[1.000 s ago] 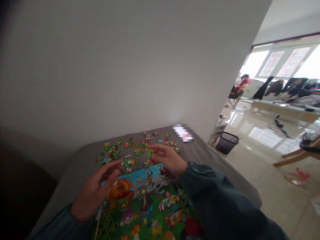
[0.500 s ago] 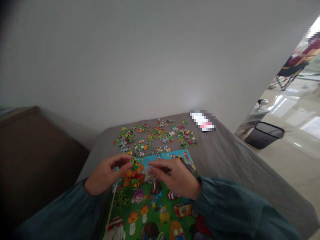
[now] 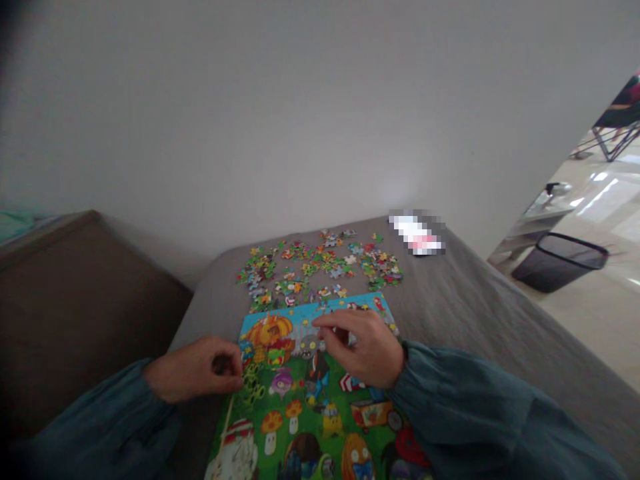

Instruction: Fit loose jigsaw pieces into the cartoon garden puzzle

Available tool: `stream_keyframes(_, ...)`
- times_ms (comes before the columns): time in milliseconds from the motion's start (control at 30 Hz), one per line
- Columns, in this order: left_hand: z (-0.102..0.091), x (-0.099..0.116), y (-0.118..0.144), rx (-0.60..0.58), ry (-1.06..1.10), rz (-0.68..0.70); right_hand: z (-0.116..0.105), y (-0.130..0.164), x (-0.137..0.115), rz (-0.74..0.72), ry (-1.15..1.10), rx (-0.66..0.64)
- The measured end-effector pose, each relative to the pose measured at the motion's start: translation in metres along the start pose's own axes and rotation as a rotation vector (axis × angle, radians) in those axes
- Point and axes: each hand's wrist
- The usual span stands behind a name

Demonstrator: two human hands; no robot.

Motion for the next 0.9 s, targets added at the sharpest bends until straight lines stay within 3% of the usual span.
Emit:
stream_keyframes(200,-0.0001,-0.0022,-0.0043,0.061,-0.07,-0.047,-0.0007,0.0015,-0.0001,0.0,0.005,-0.031)
stream_keyframes(600,0.0026,-0.0063,-0.0015,0.003,-0.149,-0.091,0.0002,0.0025,0.0021,-0.015,0.004,-0.062)
stream_keyframes(900,0.0013,-0.0016,-0.0016,0.045,-0.162,-0.042,0.0005,0.0026,0.0025,-0.035,0.0,-0.072)
Point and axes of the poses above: each hand's wrist, its own y-axis away from the middle knuckle, its own z-axis out of the palm, x = y × z, and after that the axes turned 10 degrees about -x, right-handed
